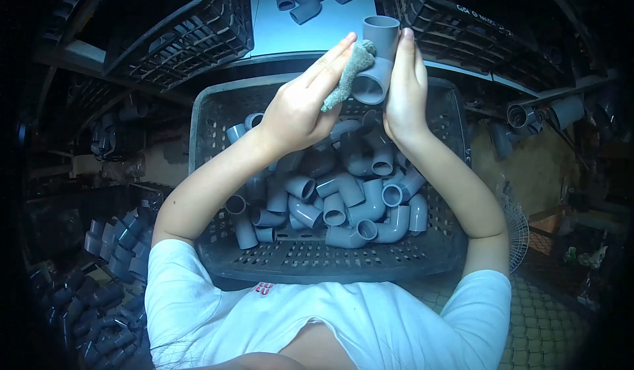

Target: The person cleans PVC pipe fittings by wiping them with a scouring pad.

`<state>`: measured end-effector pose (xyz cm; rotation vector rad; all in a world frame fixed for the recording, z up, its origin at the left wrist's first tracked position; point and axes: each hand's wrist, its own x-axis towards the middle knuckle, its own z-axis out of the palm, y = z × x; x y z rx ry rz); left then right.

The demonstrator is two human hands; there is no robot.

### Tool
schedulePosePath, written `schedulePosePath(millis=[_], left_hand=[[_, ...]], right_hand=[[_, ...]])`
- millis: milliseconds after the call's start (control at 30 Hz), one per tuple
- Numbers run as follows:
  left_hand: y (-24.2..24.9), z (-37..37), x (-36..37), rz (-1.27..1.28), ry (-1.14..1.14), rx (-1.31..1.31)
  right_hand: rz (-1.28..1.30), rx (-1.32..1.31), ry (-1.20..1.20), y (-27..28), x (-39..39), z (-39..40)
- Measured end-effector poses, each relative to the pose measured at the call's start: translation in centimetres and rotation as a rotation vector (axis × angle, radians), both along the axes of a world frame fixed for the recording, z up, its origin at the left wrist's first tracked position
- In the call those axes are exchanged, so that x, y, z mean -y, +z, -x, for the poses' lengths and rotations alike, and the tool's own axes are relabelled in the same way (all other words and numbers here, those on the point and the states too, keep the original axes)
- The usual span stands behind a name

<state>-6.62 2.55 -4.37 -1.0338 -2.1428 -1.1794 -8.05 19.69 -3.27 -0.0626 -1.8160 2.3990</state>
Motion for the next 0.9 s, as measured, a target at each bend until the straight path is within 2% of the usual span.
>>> schedulePosePath(millis=[33, 133, 200, 300, 333, 433, 533, 600, 667, 733, 833, 900], left_hand=[[-0.1, -0.1, 0.0, 0.0, 0.004, -0.001], [0.0, -0.7, -0.4, 0.045, 0.067, 0.063], [0.3, -1.1, -0.5, 0.091, 0.104, 0.052], [0.2, -1.3, -0.4, 0.086, 0.084, 0.056], [0.2, -1.2, -0.6, 0.083, 0.082, 0.052], [0.1, -0.8, -0.7, 0.03, 0.111, -0.04], [-0.2, 0.7, -0.1, 0.11, 0.139, -0.194], [-0.7, 2.1, 0.2, 0.147, 0.092, -0.37], [-0.6, 2.7, 0.8, 0.224, 0.145, -0.415], [0.0, 2.9, 0.9, 0.218, 0.25, -0.384], [0.3, 2.6, 0.9, 0.166, 0.231, -0.338], [0.2, 2.0, 0.3, 0.147, 0.139, -0.344]], right_hand=[[-0.091, -0.088, -0.051, -0.2, 0.2, 0.0], [-0.051, -0.082, -0.074, -0.2, 1.1, -0.6], [-0.018, -0.083, -0.009, 0.9, 1.0, -0.6], [0.134, 0.119, 0.287, 2.1, -0.2, 0.3], [0.13, 0.116, 0.284, 2.0, -0.7, 0.6], [0.175, 0.228, 0.286, 2.3, -1.4, 0.9], [0.233, 0.305, 0.382, 2.9, -1.8, 1.1], [0.18, 0.297, 0.394, 3.0, -2.0, 1.1], [0.173, 0.285, 0.479, 2.8, -2.2, 1.3], [0.026, 0.322, 0.487, 2.6, -2.0, 1.1], [0.004, 0.36, 0.491, 3.2, -1.2, 0.1], [0.024, 0.347, 0.338, 3.2, -1.2, 0.2]])
